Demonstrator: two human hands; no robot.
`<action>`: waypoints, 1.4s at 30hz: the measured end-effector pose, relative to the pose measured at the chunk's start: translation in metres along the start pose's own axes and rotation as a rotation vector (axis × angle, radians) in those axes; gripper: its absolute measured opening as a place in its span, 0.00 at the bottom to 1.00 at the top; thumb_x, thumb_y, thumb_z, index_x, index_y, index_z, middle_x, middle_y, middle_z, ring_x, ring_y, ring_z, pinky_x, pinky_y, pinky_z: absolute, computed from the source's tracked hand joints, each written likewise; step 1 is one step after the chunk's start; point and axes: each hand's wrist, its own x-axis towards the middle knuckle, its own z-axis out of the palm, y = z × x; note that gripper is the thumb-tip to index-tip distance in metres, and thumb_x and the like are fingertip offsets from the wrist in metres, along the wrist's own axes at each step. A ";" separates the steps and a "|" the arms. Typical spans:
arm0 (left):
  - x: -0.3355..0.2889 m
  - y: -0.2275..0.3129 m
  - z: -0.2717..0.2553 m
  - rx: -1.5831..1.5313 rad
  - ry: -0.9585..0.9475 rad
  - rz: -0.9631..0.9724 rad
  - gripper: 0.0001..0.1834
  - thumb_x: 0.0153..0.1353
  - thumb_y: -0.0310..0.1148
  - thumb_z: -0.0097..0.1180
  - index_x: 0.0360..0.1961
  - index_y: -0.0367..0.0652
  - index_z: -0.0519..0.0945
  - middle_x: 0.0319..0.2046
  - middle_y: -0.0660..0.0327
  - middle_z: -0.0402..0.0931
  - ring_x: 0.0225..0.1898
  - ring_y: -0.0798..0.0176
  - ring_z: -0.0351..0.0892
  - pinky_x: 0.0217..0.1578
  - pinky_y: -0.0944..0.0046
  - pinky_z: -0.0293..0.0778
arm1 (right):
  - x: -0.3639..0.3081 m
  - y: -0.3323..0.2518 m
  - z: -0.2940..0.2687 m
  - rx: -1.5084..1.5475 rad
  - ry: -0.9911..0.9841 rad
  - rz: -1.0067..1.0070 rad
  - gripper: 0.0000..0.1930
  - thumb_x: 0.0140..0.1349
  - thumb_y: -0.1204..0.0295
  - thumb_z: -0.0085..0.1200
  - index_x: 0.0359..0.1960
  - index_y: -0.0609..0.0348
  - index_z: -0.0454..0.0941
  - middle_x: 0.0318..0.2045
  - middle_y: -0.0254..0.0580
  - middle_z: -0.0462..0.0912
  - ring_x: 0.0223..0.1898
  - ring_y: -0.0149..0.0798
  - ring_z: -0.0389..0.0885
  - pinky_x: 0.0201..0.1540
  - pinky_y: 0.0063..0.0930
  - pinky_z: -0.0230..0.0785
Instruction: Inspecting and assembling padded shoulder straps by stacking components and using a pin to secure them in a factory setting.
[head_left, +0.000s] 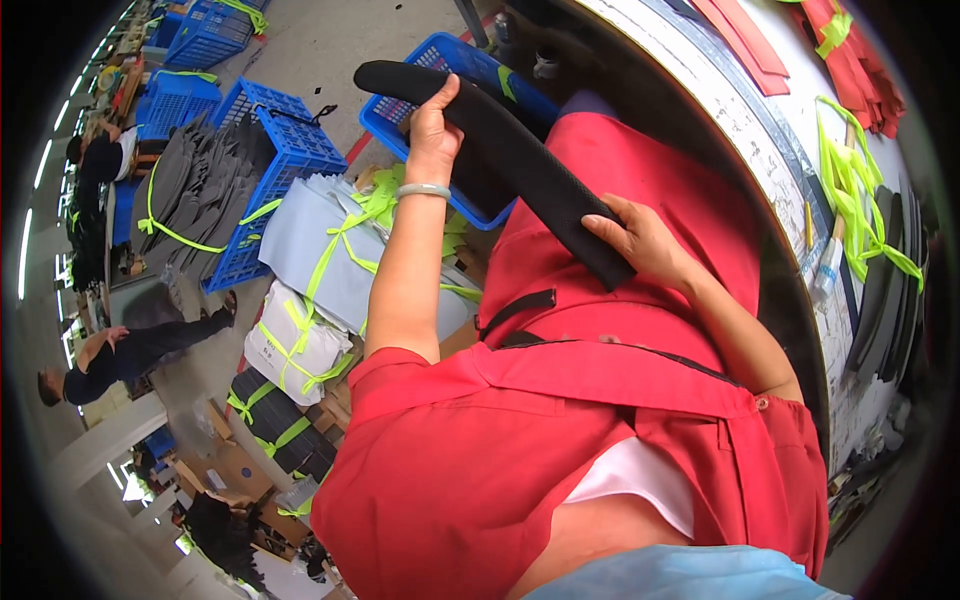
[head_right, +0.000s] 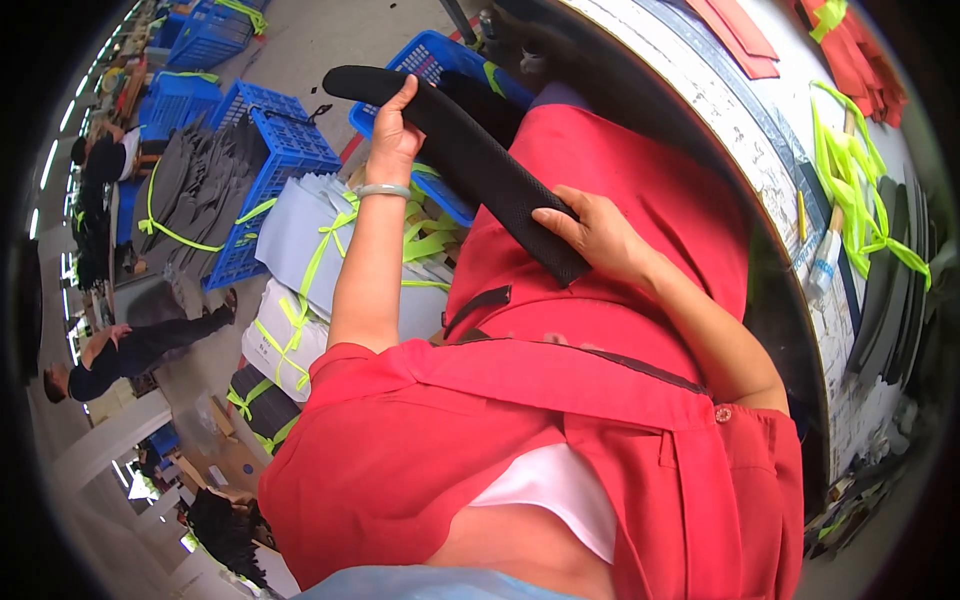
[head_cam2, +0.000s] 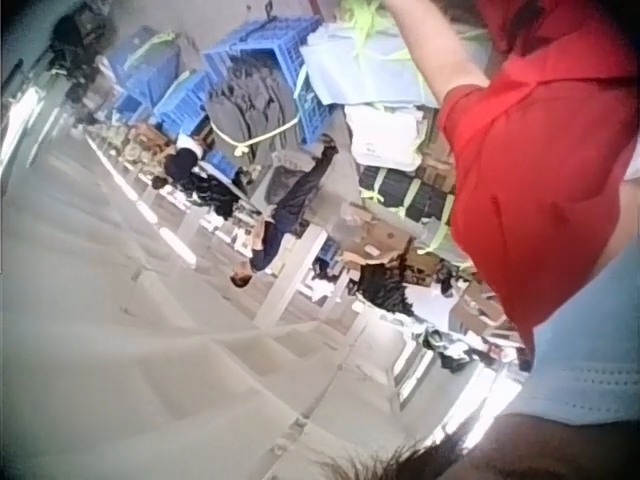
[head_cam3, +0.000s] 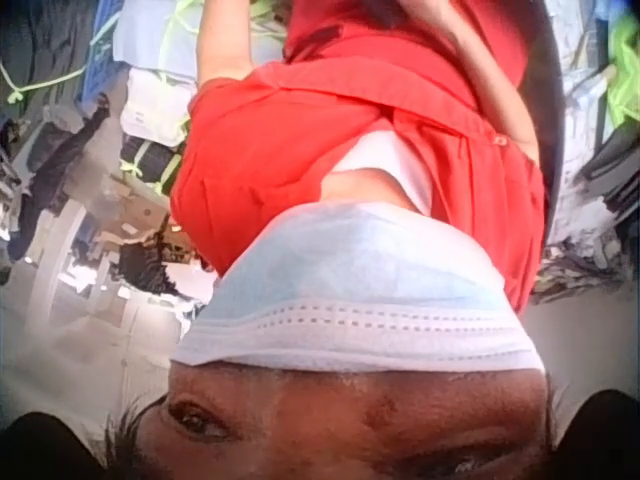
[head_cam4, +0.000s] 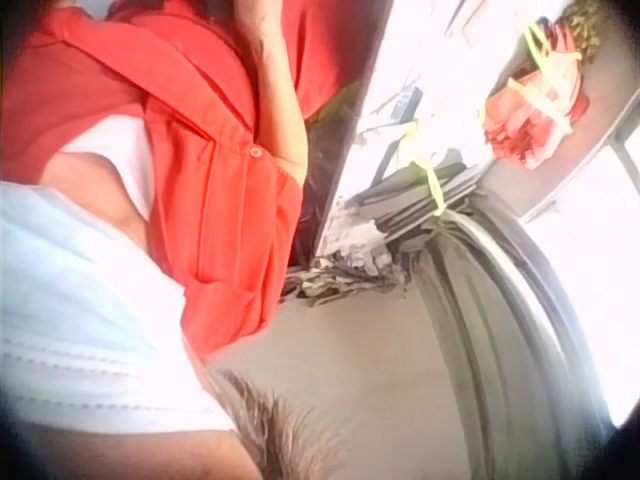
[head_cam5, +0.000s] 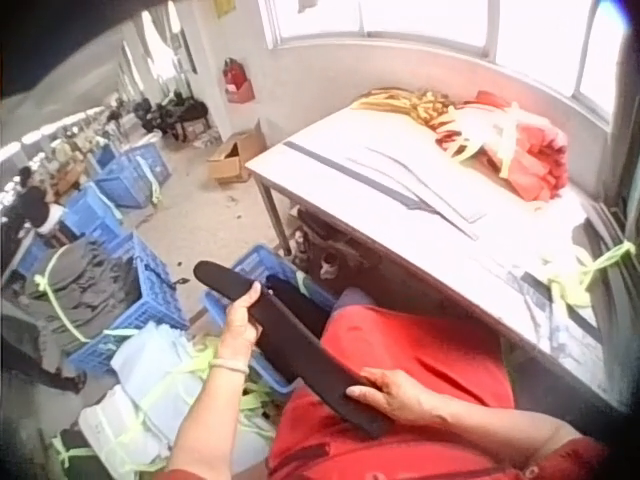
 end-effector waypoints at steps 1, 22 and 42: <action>0.003 -0.002 0.002 0.012 0.046 0.070 0.14 0.51 0.22 0.68 0.39 0.37 0.79 0.36 0.55 0.80 0.38 0.56 0.81 0.45 0.57 0.79 | 0.000 -0.001 0.000 -0.072 0.028 0.015 0.16 0.68 0.60 0.51 0.40 0.65 0.75 0.24 0.40 0.77 0.28 0.29 0.74 0.33 0.27 0.68; -0.112 0.006 0.140 1.252 -0.625 -0.087 0.15 0.54 0.33 0.67 0.37 0.33 0.82 0.30 0.64 0.81 0.33 0.74 0.78 0.36 0.71 0.74 | 0.094 -0.080 -0.063 -0.082 0.342 -0.584 0.13 0.69 0.63 0.49 0.42 0.59 0.79 0.31 0.37 0.80 0.33 0.29 0.77 0.42 0.24 0.71; -0.137 -0.072 0.104 0.908 -0.586 0.044 0.07 0.59 0.27 0.63 0.36 0.34 0.83 0.29 0.64 0.82 0.29 0.76 0.78 0.31 0.74 0.74 | 0.042 0.003 -0.034 0.048 0.418 -0.192 0.16 0.67 0.60 0.52 0.36 0.63 0.79 0.23 0.31 0.74 0.27 0.23 0.69 0.29 0.22 0.65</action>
